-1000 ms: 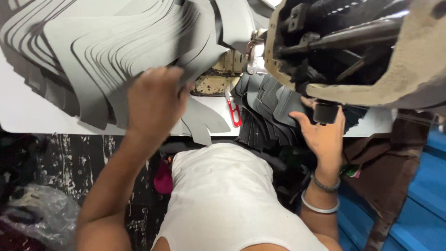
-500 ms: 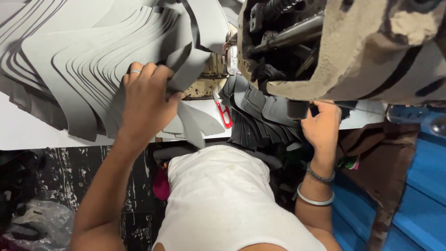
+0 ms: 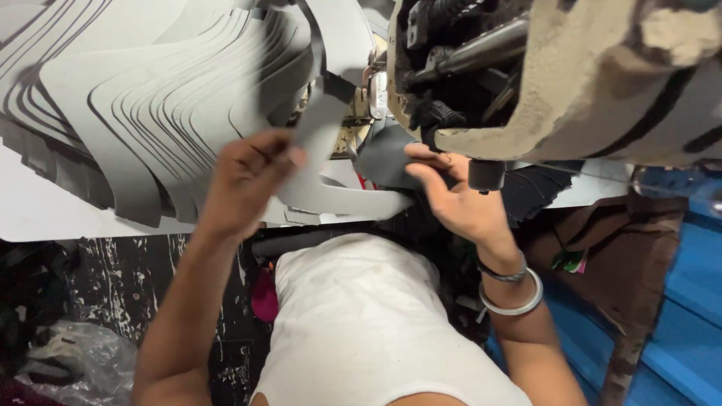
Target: The recorder is stitching together synthetic shoe upper components using an industrial sewing machine in a manufacturing facility.
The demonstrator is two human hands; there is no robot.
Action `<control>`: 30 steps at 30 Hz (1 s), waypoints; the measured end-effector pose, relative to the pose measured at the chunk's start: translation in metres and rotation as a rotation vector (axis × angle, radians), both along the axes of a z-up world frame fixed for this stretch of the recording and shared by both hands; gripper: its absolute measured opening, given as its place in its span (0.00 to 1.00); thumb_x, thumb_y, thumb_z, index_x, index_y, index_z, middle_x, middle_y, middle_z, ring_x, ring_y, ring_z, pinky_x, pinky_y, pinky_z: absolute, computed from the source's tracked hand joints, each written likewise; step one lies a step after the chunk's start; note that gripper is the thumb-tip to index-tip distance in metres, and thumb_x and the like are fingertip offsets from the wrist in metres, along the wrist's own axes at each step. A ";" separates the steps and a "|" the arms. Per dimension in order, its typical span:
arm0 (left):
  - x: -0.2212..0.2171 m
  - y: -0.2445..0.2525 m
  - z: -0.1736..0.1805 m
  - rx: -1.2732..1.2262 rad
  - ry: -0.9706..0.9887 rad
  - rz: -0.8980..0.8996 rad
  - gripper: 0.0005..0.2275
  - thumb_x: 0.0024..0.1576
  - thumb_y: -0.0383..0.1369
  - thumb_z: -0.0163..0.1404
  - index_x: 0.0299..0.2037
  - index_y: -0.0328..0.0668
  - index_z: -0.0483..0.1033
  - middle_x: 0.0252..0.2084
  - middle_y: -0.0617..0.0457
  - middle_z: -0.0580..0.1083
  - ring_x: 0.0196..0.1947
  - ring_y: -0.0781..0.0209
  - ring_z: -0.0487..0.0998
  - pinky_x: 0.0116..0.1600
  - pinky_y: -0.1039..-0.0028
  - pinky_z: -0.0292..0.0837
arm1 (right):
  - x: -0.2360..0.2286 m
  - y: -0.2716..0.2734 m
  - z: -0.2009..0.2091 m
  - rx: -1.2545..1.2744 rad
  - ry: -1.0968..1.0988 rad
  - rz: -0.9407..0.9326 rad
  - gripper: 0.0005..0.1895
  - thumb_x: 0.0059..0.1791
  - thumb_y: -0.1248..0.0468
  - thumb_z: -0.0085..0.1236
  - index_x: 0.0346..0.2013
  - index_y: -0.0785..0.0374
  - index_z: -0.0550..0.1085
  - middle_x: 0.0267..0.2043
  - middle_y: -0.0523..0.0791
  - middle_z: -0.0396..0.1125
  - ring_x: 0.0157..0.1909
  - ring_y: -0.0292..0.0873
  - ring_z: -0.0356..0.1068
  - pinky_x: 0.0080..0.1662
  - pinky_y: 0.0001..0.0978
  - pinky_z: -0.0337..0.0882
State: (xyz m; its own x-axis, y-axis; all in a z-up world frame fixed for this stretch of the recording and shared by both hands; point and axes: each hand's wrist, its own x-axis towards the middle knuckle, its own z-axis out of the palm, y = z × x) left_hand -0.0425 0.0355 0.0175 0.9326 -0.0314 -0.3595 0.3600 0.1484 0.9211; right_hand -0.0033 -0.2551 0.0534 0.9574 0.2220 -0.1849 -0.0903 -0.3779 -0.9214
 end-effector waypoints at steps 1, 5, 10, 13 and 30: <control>-0.008 -0.004 -0.007 -0.056 0.024 -0.042 0.08 0.61 0.33 0.55 0.43 0.36 0.80 0.30 0.63 0.75 0.28 0.76 0.70 0.33 0.81 0.66 | 0.000 0.010 0.002 -0.106 -0.032 0.110 0.09 0.51 0.70 0.63 0.46 0.67 0.78 0.37 0.47 0.75 0.37 0.38 0.72 0.41 0.27 0.71; -0.036 -0.023 -0.034 -0.259 0.072 0.065 0.05 0.62 0.26 0.57 0.37 0.30 0.82 0.30 0.58 0.75 0.29 0.74 0.68 0.34 0.79 0.62 | -0.008 0.041 0.005 -0.186 -0.185 0.323 0.09 0.51 0.71 0.60 0.46 0.63 0.79 0.38 0.47 0.76 0.34 0.42 0.69 0.36 0.28 0.69; -0.046 -0.029 -0.047 -0.588 0.145 0.092 0.07 0.65 0.28 0.56 0.37 0.31 0.80 0.38 0.58 0.74 0.34 0.74 0.69 0.38 0.81 0.64 | -0.011 0.043 0.005 -0.059 0.105 0.406 0.09 0.52 0.70 0.57 0.47 0.67 0.78 0.35 0.45 0.75 0.36 0.33 0.71 0.39 0.24 0.72; -0.043 -0.028 -0.039 -0.699 0.252 0.029 0.07 0.67 0.29 0.55 0.42 0.28 0.80 0.36 0.52 0.76 0.34 0.69 0.74 0.38 0.77 0.70 | -0.009 0.033 0.000 0.086 0.336 0.431 0.09 0.52 0.70 0.59 0.46 0.70 0.78 0.36 0.44 0.76 0.38 0.29 0.71 0.41 0.22 0.72; -0.031 -0.019 -0.010 -0.375 -0.035 0.128 0.09 0.62 0.24 0.61 0.48 0.26 0.80 0.40 0.48 0.80 0.38 0.69 0.79 0.45 0.79 0.78 | -0.016 0.052 0.020 -0.182 0.086 0.724 0.06 0.46 0.64 0.67 0.35 0.62 0.81 0.25 0.47 0.73 0.26 0.43 0.72 0.30 0.31 0.70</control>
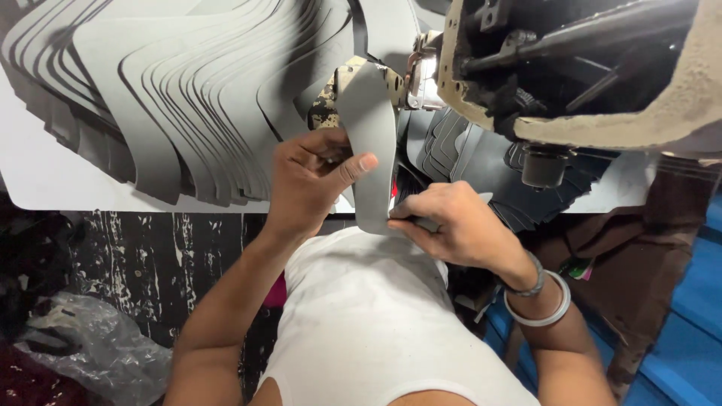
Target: The recorder is stitching together synthetic shoe upper components using an industrial sewing machine in a manufacturing facility.
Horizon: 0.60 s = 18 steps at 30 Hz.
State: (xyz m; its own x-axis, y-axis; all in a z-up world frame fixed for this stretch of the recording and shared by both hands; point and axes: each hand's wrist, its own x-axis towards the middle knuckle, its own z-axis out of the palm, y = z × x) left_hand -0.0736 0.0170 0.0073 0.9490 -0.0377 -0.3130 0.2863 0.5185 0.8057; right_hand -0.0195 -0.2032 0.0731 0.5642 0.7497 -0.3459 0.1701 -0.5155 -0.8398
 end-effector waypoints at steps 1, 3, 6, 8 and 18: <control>0.002 0.000 0.004 0.059 -0.054 0.032 0.09 0.61 0.24 0.61 0.48 0.27 0.79 0.41 0.48 0.80 0.40 0.70 0.80 0.46 0.80 0.78 | -0.004 0.000 -0.002 0.039 -0.109 0.032 0.06 0.45 0.64 0.68 0.34 0.62 0.79 0.25 0.47 0.72 0.27 0.47 0.71 0.31 0.36 0.69; 0.006 0.000 0.013 0.119 -0.111 0.066 0.10 0.60 0.25 0.62 0.48 0.28 0.78 0.42 0.49 0.80 0.41 0.70 0.80 0.46 0.81 0.78 | -0.011 -0.002 -0.004 0.079 -0.220 0.066 0.07 0.45 0.64 0.68 0.33 0.62 0.78 0.25 0.47 0.71 0.28 0.51 0.69 0.32 0.41 0.67; 0.010 -0.002 0.024 0.195 -0.162 0.071 0.11 0.59 0.26 0.63 0.49 0.29 0.79 0.42 0.48 0.81 0.41 0.69 0.81 0.47 0.80 0.79 | -0.021 -0.007 -0.004 0.077 -0.258 0.100 0.07 0.45 0.66 0.67 0.34 0.62 0.77 0.25 0.45 0.70 0.29 0.49 0.70 0.34 0.42 0.67; 0.010 -0.007 0.029 0.141 -0.259 0.097 0.12 0.61 0.26 0.62 0.52 0.29 0.77 0.46 0.47 0.80 0.48 0.66 0.82 0.55 0.77 0.82 | -0.028 -0.011 -0.003 0.088 -0.251 0.121 0.08 0.44 0.68 0.66 0.36 0.62 0.76 0.27 0.45 0.70 0.32 0.49 0.71 0.36 0.41 0.68; 0.019 -0.027 0.037 0.047 -0.226 0.101 0.17 0.58 0.23 0.60 0.56 0.35 0.72 0.53 0.50 0.78 0.53 0.67 0.79 0.58 0.76 0.80 | -0.050 -0.017 0.004 0.146 -0.150 0.064 0.07 0.46 0.68 0.67 0.33 0.63 0.76 0.26 0.45 0.71 0.28 0.47 0.72 0.31 0.37 0.69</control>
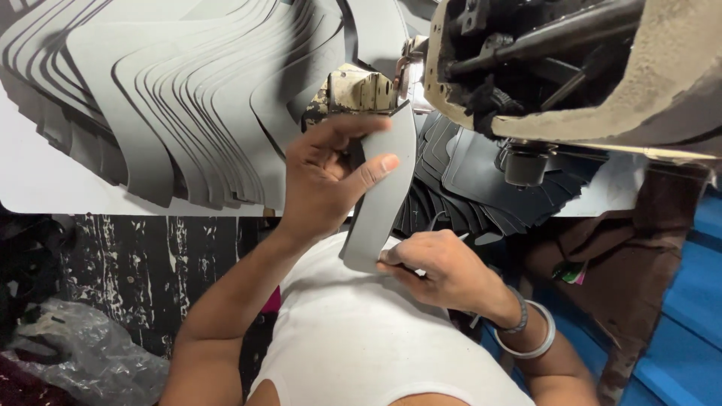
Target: The recorder is stitching together synthetic shoe upper components using an industrial sewing machine in a manufacturing facility.
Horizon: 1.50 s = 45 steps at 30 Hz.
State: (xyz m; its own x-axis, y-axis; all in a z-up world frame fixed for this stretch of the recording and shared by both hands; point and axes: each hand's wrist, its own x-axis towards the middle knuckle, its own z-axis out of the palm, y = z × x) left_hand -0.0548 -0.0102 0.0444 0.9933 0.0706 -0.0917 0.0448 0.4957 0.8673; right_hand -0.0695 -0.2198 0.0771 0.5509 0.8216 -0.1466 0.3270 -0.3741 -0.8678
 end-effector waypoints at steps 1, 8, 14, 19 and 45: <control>-0.001 0.000 -0.006 0.009 0.037 -0.041 0.15 0.59 0.22 0.60 0.55 0.33 0.75 0.52 0.48 0.78 0.52 0.66 0.80 0.58 0.74 0.80 | -0.002 0.002 -0.001 0.058 0.038 -0.022 0.07 0.46 0.68 0.67 0.34 0.64 0.75 0.27 0.45 0.71 0.29 0.47 0.73 0.31 0.36 0.70; 0.016 0.011 -0.011 0.121 0.110 -0.135 0.14 0.59 0.23 0.59 0.55 0.33 0.78 0.53 0.49 0.80 0.52 0.67 0.80 0.59 0.74 0.78 | -0.007 0.022 -0.015 0.219 0.175 -0.108 0.08 0.47 0.72 0.64 0.39 0.67 0.76 0.32 0.50 0.74 0.33 0.49 0.77 0.35 0.35 0.75; 0.030 0.025 -0.007 0.288 0.035 -0.193 0.14 0.60 0.23 0.58 0.56 0.32 0.78 0.56 0.49 0.79 0.56 0.67 0.78 0.64 0.77 0.73 | -0.009 0.043 -0.029 0.274 0.118 -0.173 0.08 0.49 0.72 0.64 0.42 0.67 0.76 0.35 0.49 0.75 0.36 0.48 0.78 0.38 0.32 0.76; 0.038 0.033 -0.012 0.208 -0.005 -0.227 0.14 0.62 0.21 0.56 0.58 0.30 0.77 0.58 0.48 0.78 0.57 0.67 0.78 0.64 0.76 0.73 | -0.007 0.052 -0.034 0.257 0.111 -0.191 0.08 0.49 0.72 0.65 0.41 0.67 0.77 0.34 0.49 0.74 0.33 0.47 0.77 0.36 0.31 0.74; 0.011 0.000 -0.051 -0.264 0.106 -0.091 0.12 0.64 0.29 0.58 0.54 0.29 0.76 0.46 0.51 0.79 0.44 0.69 0.77 0.52 0.78 0.76 | 0.093 0.001 0.001 -0.030 0.204 -0.250 0.06 0.50 0.70 0.63 0.41 0.67 0.79 0.33 0.43 0.76 0.34 0.31 0.74 0.37 0.24 0.73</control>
